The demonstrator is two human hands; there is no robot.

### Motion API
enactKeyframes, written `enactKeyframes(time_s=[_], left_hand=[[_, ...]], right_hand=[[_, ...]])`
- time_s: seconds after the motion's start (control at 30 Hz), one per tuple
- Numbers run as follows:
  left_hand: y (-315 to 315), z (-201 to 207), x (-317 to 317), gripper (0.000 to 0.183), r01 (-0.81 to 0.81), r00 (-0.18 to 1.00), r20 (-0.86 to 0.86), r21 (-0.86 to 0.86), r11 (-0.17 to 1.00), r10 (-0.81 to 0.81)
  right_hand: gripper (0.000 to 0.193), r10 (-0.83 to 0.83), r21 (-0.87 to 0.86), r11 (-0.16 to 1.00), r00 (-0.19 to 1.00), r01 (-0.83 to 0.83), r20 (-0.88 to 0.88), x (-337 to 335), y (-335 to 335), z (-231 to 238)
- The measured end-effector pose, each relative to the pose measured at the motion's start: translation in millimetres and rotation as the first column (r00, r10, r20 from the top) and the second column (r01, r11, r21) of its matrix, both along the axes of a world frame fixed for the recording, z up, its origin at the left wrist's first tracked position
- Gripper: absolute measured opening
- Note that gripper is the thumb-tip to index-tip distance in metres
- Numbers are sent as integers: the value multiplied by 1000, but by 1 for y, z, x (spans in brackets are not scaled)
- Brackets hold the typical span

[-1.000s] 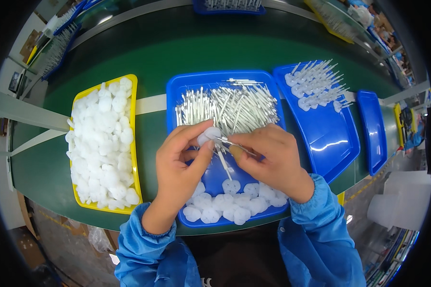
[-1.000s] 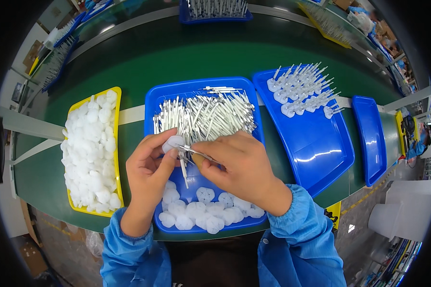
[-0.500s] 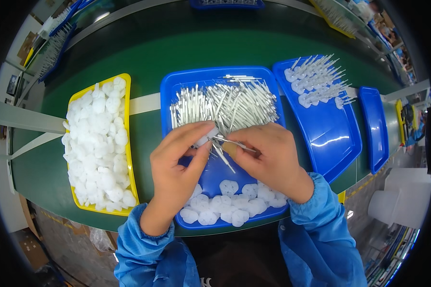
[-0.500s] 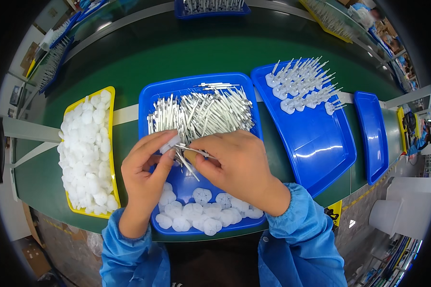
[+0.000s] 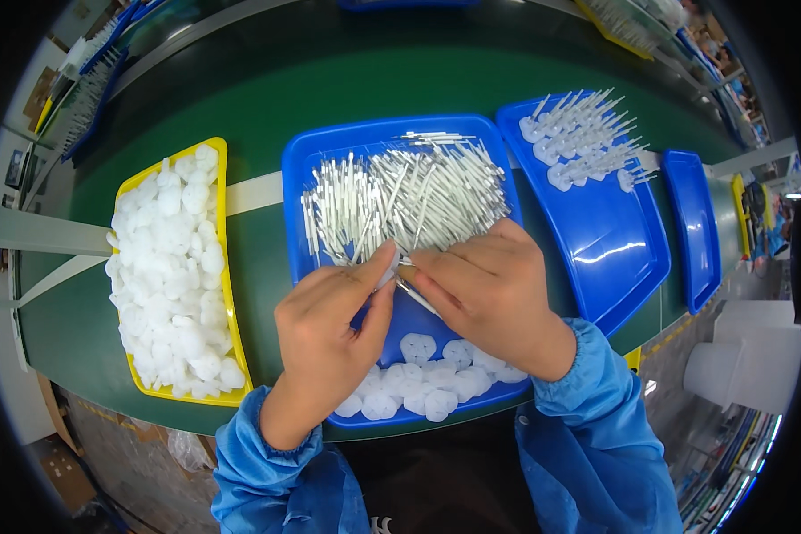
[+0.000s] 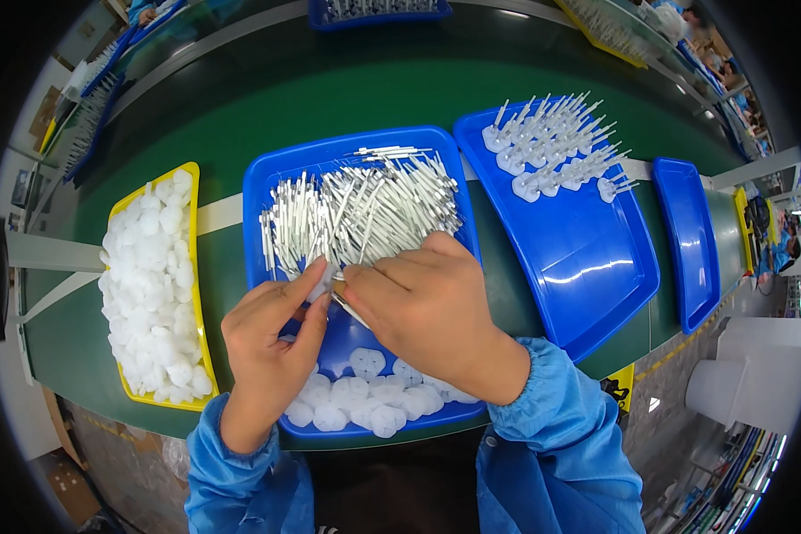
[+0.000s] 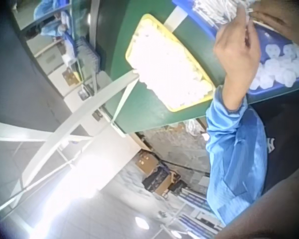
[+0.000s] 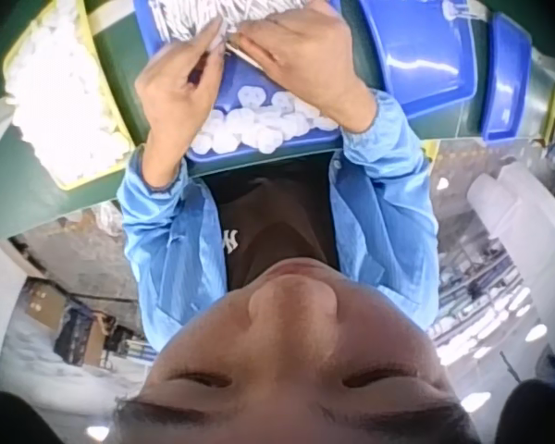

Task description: The person inserts metal rods into white cotton-tipped plastic bases one by one. They pick up a base from a blue tray, insert a rod from a central pile, and place the assembled swab into a separate blue tray. The process is repeated continuously throughout the clip.

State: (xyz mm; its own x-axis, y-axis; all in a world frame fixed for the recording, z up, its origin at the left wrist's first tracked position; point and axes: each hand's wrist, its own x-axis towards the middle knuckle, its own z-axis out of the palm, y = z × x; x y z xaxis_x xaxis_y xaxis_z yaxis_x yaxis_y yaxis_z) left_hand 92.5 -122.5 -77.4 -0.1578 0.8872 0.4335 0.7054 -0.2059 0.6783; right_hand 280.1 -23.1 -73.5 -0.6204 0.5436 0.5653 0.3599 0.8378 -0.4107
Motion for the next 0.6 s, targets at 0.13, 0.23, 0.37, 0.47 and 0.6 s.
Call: enactKeyframes(time_s=[0.13, 0.23, 0.37, 0.47, 0.6], left_hand=[[-2, 2, 1, 43, 13, 999, 43, -47, 999, -10], [-3, 4, 1, 44, 26, 998, 62, -81, 996, -21], [1, 1, 3, 45, 55, 932, 363, -133, 990, -3], [0, -6, -4, 47, 103, 867, 498, -160, 982, -10], [1, 0, -10, 51, 115, 915, 395, -66, 991, -79]], right_hand=[[14, 79, -39, 996, 996, -81, -41, 1, 8, -1], [20, 96, -49, 994, 995, -96, -9, 3, 9, -1], [17, 18, 4, 1000, 999, -18, -27, 6, 2, -7], [25, 21, 36, 999, 1000, -21, 3, 11, 0, -1], [39, 52, 43, 998, 997, -50, -51, 16, 3, 5]])
